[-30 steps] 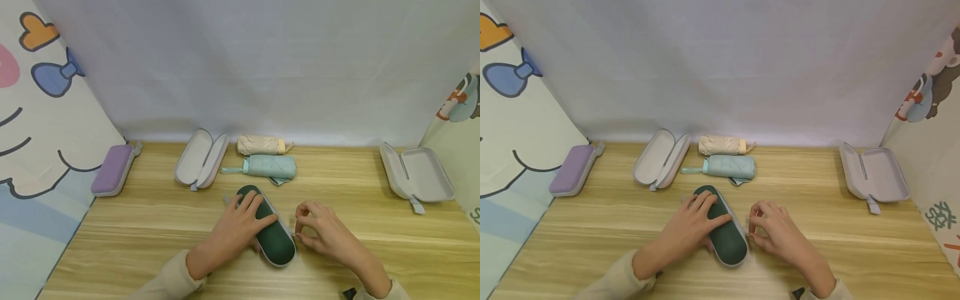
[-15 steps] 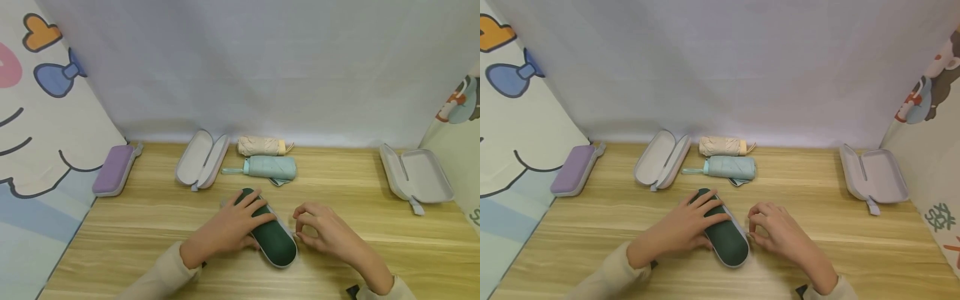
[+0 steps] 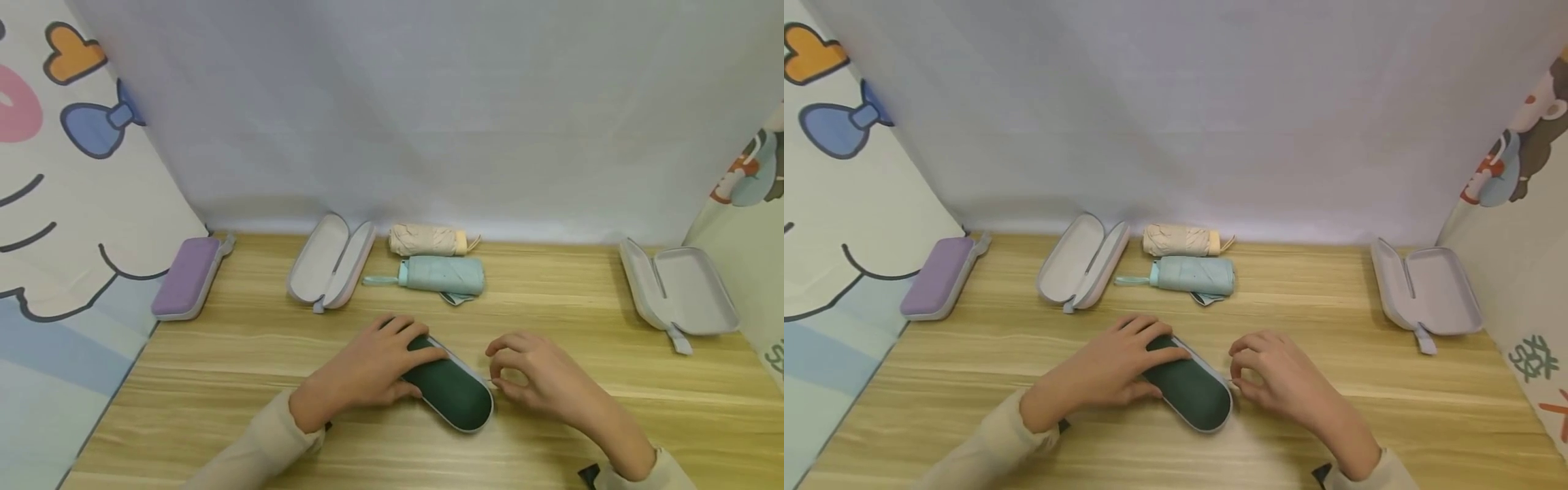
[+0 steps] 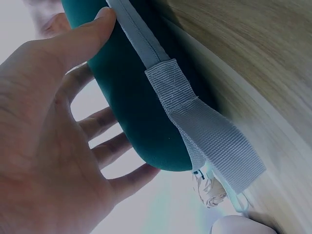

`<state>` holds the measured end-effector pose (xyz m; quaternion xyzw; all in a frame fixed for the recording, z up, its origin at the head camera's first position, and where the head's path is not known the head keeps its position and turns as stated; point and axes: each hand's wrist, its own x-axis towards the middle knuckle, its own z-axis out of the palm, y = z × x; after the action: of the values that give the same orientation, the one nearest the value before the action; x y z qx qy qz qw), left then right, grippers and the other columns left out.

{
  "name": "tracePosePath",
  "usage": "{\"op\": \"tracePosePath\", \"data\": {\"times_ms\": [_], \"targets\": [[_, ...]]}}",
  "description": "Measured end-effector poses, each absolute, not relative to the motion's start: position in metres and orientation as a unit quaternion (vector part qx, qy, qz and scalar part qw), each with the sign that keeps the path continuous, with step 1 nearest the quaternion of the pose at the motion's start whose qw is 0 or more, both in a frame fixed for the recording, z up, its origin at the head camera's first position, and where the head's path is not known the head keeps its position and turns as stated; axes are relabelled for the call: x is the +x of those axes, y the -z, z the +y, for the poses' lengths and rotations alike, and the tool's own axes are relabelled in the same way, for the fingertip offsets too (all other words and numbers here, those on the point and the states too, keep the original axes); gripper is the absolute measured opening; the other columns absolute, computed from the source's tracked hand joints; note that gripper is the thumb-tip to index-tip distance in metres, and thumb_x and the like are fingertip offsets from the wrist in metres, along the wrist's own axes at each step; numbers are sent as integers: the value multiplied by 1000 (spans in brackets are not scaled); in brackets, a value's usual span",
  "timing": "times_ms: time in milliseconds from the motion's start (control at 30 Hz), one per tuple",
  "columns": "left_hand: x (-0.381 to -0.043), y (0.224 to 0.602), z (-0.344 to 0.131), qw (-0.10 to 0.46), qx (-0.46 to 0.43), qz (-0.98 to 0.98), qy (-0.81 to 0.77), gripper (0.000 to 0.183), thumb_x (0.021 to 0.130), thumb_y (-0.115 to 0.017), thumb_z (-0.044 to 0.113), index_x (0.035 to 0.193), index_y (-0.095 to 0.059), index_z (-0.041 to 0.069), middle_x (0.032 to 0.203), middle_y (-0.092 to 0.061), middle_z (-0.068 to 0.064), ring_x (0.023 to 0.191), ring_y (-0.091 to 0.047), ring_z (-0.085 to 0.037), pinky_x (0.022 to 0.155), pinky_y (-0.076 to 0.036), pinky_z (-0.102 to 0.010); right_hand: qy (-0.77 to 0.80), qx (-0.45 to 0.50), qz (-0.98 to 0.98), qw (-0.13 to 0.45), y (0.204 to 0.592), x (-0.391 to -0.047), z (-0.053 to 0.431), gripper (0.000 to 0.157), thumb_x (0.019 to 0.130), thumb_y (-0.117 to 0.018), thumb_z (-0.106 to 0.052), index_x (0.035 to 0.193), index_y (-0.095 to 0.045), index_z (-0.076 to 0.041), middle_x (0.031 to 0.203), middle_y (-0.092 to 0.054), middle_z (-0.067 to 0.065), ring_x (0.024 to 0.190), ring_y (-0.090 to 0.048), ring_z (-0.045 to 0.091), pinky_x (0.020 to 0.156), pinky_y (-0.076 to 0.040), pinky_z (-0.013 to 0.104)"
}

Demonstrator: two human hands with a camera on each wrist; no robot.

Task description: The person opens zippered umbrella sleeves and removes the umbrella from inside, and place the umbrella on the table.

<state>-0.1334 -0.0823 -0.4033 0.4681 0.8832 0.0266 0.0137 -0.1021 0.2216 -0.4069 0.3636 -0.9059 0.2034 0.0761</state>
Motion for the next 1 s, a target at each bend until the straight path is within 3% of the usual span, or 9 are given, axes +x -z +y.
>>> {"op": "tracePosePath", "data": {"times_ms": [1000], "targets": [[-127, 406, -76, -34, 425, 904, 9, 70, 93, -67, 65, 154, -50, 36, 141, -57, 0, 131, -55, -25, 103, -50, -52, -185, 335, -918, 101, 411, -92, 239, 36, 75, -92, -11, 81, -67, -35, 111, -69, -7, 103, -65, 20, 84, -53, 52]]}}
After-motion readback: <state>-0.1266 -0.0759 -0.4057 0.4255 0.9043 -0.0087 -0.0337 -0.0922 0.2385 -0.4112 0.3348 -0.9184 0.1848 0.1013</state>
